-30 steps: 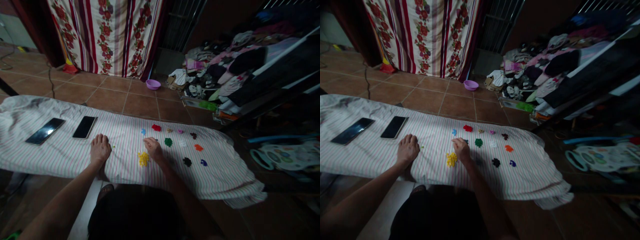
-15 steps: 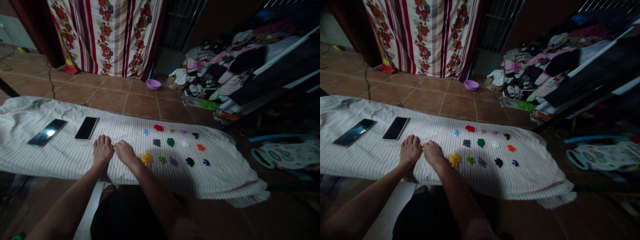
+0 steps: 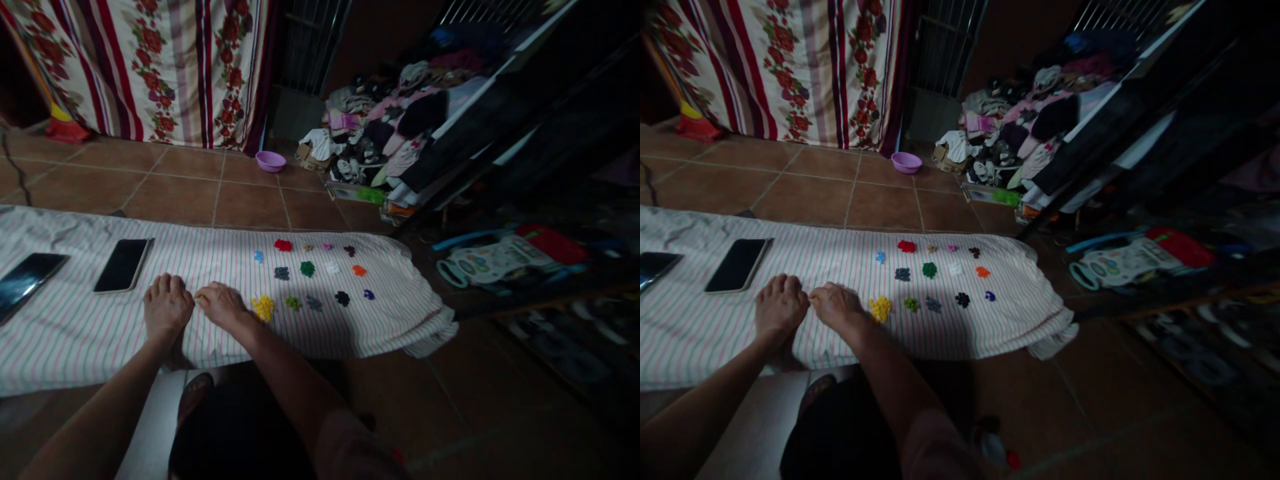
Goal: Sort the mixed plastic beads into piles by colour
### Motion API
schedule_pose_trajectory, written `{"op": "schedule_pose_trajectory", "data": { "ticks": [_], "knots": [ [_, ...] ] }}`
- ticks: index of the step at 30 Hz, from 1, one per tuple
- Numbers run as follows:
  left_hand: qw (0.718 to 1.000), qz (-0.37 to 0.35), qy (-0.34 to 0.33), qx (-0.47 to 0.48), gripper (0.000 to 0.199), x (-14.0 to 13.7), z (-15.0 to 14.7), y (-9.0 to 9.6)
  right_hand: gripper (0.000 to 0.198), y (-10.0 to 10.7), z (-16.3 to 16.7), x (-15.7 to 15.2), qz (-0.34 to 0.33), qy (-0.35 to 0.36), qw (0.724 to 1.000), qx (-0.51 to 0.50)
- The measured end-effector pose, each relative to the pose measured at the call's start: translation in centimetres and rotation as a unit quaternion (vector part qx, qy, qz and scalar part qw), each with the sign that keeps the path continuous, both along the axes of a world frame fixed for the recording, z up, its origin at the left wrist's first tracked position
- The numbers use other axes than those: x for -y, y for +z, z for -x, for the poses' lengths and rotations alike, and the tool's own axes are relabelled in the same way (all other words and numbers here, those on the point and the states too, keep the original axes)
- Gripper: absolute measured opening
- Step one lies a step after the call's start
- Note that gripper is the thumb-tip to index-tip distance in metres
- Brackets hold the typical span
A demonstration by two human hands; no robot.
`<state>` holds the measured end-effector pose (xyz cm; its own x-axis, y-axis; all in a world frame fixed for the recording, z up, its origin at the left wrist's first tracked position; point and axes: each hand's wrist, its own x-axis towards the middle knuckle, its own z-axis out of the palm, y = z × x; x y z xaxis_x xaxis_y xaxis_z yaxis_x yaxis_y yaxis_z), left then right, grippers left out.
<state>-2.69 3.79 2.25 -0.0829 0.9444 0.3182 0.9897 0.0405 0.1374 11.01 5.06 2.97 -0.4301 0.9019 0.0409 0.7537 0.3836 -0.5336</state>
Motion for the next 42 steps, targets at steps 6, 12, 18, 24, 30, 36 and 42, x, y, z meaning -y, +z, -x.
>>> {"op": "schedule_pose_trajectory", "data": {
  "ticks": [6, 12, 18, 24, 30, 36, 42],
  "knots": [
    [1.0, 0.0, 0.0, 0.022, 0.031, 0.5, -0.6, 1.0, 0.021, 1.7, -4.1, 2.3, -0.013, -0.035, 0.995, -0.09],
    [1.0, 0.014, -0.006, -0.011, 0.035, 1.1, -0.2, 0.8, 0.016, 0.7, -10.9, 4.7, -0.063, -0.176, 0.973, -0.133],
    [0.999, 0.015, 0.004, -0.04, 0.054, 2.3, -0.1, -0.3, 0.019, -0.5, -16.9, 6.2, -0.123, -0.22, 0.953, -0.169],
    [0.999, 0.038, 0.028, -0.019, 0.061, 3.8, -0.6, -0.8, 0.024, -0.8, -19.1, 6.9, -0.141, -0.242, 0.943, -0.178],
    [0.998, 0.027, 0.057, 0.007, 0.056, 4.3, -1.1, -0.4, 0.024, -1.6, -18.7, 6.2, -0.16, -0.25, 0.942, -0.158],
    [0.997, 0.034, 0.067, 0.008, 0.056, 4.1, -1.2, -0.2, 0.023, -3.3, -17.2, 4.8, -0.184, -0.24, 0.945, -0.127],
    [0.997, 0.033, 0.068, 0.005, 0.056, 4.2, -1.3, -0.1, 0.024, -4.6, -16.6, 4.8, -0.185, -0.212, 0.952, -0.12]
  ]
}}
